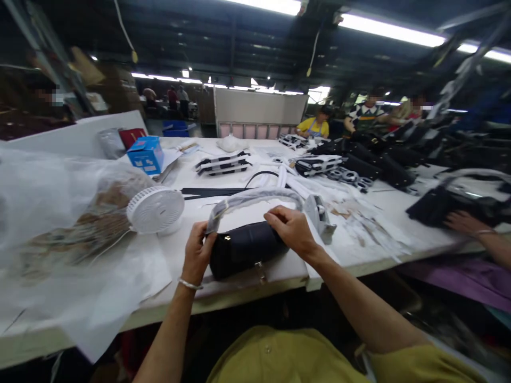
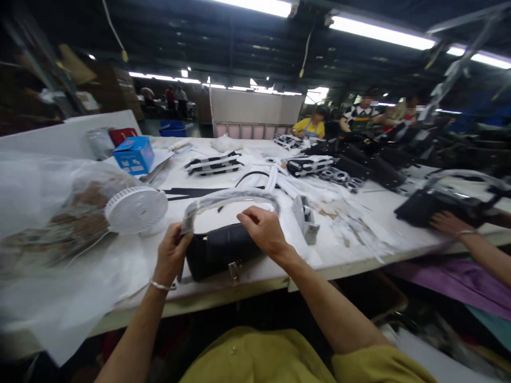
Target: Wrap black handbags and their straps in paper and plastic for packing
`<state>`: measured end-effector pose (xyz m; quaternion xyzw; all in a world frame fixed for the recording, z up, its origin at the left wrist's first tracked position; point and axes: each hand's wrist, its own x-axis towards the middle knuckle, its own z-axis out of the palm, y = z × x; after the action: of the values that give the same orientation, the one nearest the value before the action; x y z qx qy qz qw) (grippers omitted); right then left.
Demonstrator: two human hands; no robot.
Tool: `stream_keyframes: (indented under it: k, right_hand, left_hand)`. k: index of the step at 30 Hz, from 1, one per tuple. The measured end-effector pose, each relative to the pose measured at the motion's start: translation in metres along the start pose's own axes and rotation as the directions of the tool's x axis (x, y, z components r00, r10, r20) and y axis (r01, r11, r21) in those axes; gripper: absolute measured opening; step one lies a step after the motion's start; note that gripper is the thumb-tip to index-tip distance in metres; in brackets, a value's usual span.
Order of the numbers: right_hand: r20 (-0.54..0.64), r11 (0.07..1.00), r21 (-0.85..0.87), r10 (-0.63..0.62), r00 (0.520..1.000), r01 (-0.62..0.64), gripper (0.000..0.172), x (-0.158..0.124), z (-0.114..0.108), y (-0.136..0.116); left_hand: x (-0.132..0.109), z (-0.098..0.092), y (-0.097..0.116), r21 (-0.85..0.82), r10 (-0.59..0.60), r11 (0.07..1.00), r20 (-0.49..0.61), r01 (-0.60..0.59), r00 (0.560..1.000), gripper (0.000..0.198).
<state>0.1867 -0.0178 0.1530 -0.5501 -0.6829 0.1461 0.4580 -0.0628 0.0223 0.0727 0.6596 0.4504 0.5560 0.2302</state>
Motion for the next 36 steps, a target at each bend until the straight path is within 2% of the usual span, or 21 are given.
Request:
stream_keyframes:
  k: [2, 4, 6, 7, 9, 12, 15, 19, 22, 23, 25, 27, 29, 30, 33, 36]
  right_hand:
    - [-0.035, 0.998, -0.051, 0.045, 0.998, -0.047, 0.021, -0.027, -0.009, 0.024]
    - [-0.011, 0.996, -0.047, 0.072, 0.997, -0.072, 0.017, -0.051, -0.006, 0.051]
    - [-0.004, 0.996, 0.014, 0.092, 0.996, -0.092, 0.017, -0.066, 0.006, 0.073]
    - [0.003, 0.992, 0.061, 0.109, 0.994, -0.109, 0.023, -0.069, 0.014, 0.081]
    - [0.046, 0.977, 0.161, 0.135, 0.99, -0.141, 0.039, -0.067, 0.031, 0.093]
    - [0.106, 0.947, 0.278, 0.134, 0.985, -0.159, 0.055, -0.047, 0.054, 0.104]
    - [0.114, 0.94, 0.3, 0.132, 0.985, -0.161, 0.057, -0.023, 0.07, 0.113]
    - [0.093, 0.942, 0.294, 0.138, 0.986, -0.16, 0.052, -0.006, 0.072, 0.123]
    - [0.0, 0.952, 0.288, 0.105, 0.994, -0.1, 0.03, -0.015, 0.048, 0.128]
    - [-0.051, 0.96, 0.272, 0.082, 0.995, -0.065, 0.023, -0.023, 0.034, 0.131]
    - [-0.185, 0.978, 0.204, 0.07, 0.98, -0.032, 0.021, -0.041, -0.003, 0.144]
    - [-0.342, 0.985, 0.108, 0.165, 0.925, -0.136, 0.023, -0.059, -0.047, 0.166]
    - [-0.472, 0.919, 0.029, 0.359, 0.805, -0.393, 0.032, -0.072, -0.091, 0.194]
    - [-0.496, 0.892, 0.005, 0.395, 0.773, -0.452, 0.035, -0.075, -0.11, 0.21]
    - [-0.503, 0.825, -0.066, 0.459, 0.733, -0.562, 0.032, -0.069, -0.147, 0.253]
    - [-0.477, 0.76, -0.144, 0.508, 0.718, -0.633, 0.024, -0.051, -0.155, 0.283]
  left_hand:
    - [-0.004, 0.013, -0.002, 0.053, -0.009, 0.998, -0.2, 0.02, 0.98, 0.021]
    - [-0.01, 0.03, -0.001, 0.063, -0.035, 0.996, -0.387, 0.064, 0.922, 0.023]
    - [-0.017, 0.047, 0.005, 0.04, -0.088, 0.991, -0.504, 0.125, 0.859, 0.027]
    - [-0.019, 0.054, 0.009, 0.018, -0.119, 0.988, -0.535, 0.151, 0.837, 0.03]
    - [-0.022, 0.064, 0.017, -0.029, -0.178, 0.981, -0.533, 0.193, 0.827, 0.036]
    - [-0.019, 0.074, 0.026, -0.039, -0.262, 0.962, -0.425, 0.272, 0.866, 0.042]
    - [-0.009, 0.087, 0.027, -0.018, -0.291, 0.953, -0.332, 0.303, 0.897, 0.048]
    - [0.011, 0.116, 0.022, -0.066, -0.276, 0.961, -0.33, 0.269, 0.903, 0.051]
    - [0.024, 0.135, 0.022, -0.085, -0.268, 0.963, -0.355, 0.254, 0.895, 0.048]
    - [0.026, 0.139, 0.023, -0.089, -0.265, 0.964, -0.357, 0.25, 0.896, 0.048]
    - [0.028, 0.142, 0.026, -0.083, -0.258, 0.966, -0.344, 0.245, 0.903, 0.05]
    - [0.026, 0.14, 0.029, -0.07, -0.263, 0.965, -0.317, 0.254, 0.911, 0.053]
    - [0.021, 0.135, 0.03, -0.081, -0.278, 0.961, -0.291, 0.266, 0.916, 0.056]
    - [0.018, 0.133, 0.03, -0.098, -0.282, 0.959, -0.279, 0.265, 0.918, 0.058]
    - [0.007, 0.128, 0.028, -0.176, -0.281, 0.954, -0.254, 0.242, 0.926, 0.062]
    - [-0.006, 0.122, 0.022, -0.222, -0.315, 0.938, -0.23, 0.266, 0.921, 0.062]
